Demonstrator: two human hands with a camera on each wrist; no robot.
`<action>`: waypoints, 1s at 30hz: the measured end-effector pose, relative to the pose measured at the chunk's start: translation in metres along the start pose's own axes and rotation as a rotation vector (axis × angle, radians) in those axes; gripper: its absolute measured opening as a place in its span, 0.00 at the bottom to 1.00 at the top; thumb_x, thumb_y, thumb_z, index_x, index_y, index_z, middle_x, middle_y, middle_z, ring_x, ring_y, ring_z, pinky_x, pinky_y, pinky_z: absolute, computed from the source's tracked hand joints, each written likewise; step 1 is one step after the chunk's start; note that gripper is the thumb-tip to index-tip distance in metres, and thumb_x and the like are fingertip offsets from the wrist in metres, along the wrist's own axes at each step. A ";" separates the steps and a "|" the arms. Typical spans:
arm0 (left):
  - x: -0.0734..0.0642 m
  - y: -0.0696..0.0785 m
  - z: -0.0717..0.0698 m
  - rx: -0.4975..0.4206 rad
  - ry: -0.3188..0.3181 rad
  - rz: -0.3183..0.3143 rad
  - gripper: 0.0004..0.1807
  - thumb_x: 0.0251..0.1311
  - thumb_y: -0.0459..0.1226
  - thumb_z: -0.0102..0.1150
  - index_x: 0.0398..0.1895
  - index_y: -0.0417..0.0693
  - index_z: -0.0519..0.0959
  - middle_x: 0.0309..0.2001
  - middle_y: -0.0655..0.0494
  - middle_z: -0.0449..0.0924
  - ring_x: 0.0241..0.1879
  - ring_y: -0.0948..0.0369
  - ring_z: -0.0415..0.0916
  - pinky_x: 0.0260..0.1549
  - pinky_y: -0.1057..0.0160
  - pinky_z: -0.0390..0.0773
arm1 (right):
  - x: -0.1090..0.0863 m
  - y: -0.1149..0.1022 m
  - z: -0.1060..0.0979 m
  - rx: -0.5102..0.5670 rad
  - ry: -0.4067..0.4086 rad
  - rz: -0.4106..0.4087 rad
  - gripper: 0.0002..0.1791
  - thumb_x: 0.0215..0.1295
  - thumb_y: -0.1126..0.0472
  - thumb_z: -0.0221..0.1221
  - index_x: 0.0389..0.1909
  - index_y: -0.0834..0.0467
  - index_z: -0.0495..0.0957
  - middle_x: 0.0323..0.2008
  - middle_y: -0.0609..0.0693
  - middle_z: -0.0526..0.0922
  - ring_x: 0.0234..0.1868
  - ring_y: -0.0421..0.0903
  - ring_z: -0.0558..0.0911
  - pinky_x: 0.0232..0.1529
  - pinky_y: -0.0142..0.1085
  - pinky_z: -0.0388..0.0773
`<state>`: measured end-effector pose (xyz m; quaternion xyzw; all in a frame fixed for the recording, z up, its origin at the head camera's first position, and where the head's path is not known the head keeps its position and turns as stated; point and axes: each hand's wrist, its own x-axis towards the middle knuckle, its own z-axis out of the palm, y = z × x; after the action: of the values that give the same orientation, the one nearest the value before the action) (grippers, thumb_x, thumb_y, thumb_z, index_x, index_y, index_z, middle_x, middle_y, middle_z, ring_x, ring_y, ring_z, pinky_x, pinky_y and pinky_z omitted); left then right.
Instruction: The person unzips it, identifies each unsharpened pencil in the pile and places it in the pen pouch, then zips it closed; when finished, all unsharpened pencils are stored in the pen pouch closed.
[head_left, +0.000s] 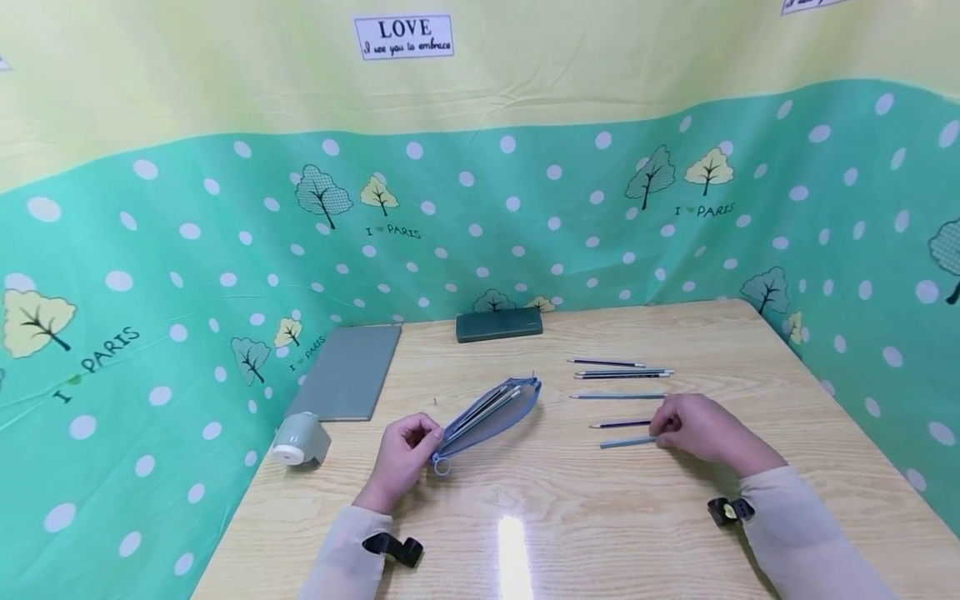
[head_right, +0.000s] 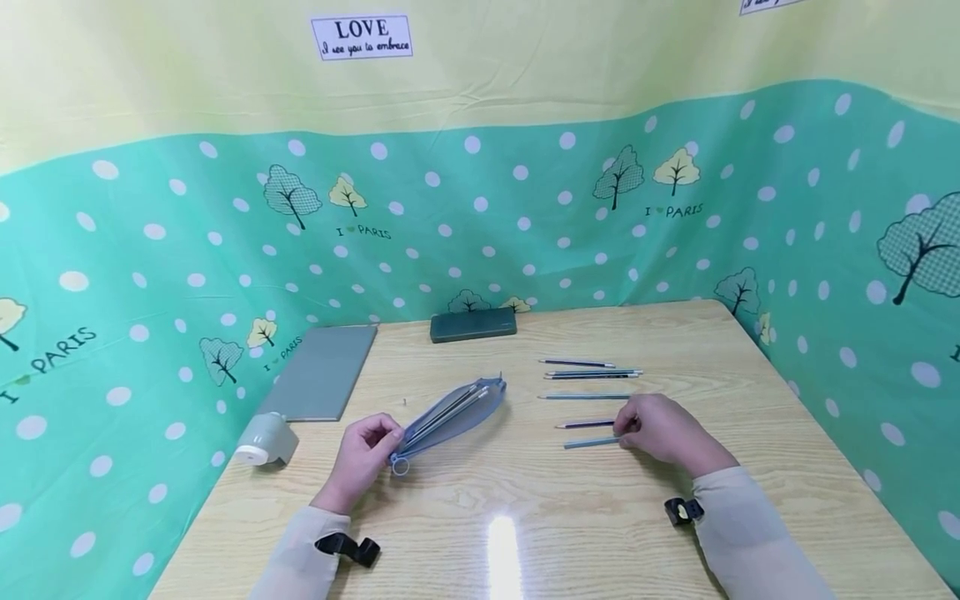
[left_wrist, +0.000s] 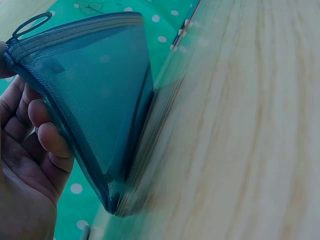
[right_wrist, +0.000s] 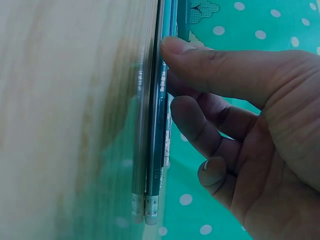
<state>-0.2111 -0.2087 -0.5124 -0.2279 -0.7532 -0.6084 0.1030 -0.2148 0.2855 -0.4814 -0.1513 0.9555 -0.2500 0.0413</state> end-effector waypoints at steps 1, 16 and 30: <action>0.000 0.000 0.000 0.001 -0.002 0.001 0.06 0.70 0.28 0.63 0.32 0.39 0.83 0.26 0.52 0.78 0.25 0.66 0.71 0.24 0.68 0.72 | 0.000 0.000 0.000 -0.003 -0.002 -0.002 0.10 0.56 0.66 0.76 0.30 0.47 0.88 0.35 0.42 0.84 0.37 0.43 0.80 0.42 0.46 0.79; 0.000 -0.001 -0.001 0.006 -0.014 0.012 0.07 0.70 0.28 0.62 0.32 0.41 0.82 0.26 0.50 0.79 0.25 0.66 0.71 0.23 0.68 0.72 | -0.001 0.000 0.002 -0.016 -0.022 -0.021 0.10 0.58 0.67 0.75 0.29 0.48 0.87 0.33 0.41 0.81 0.35 0.41 0.78 0.41 0.44 0.78; 0.000 0.001 0.000 0.012 0.002 -0.015 0.06 0.69 0.28 0.63 0.32 0.39 0.83 0.26 0.41 0.78 0.25 0.66 0.71 0.24 0.68 0.72 | 0.000 -0.003 0.003 0.017 -0.011 -0.068 0.08 0.66 0.65 0.70 0.34 0.48 0.84 0.34 0.40 0.82 0.36 0.40 0.77 0.39 0.42 0.76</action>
<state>-0.2101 -0.2086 -0.5114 -0.2208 -0.7585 -0.6048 0.1007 -0.2131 0.2816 -0.4819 -0.1849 0.9474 -0.2584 0.0393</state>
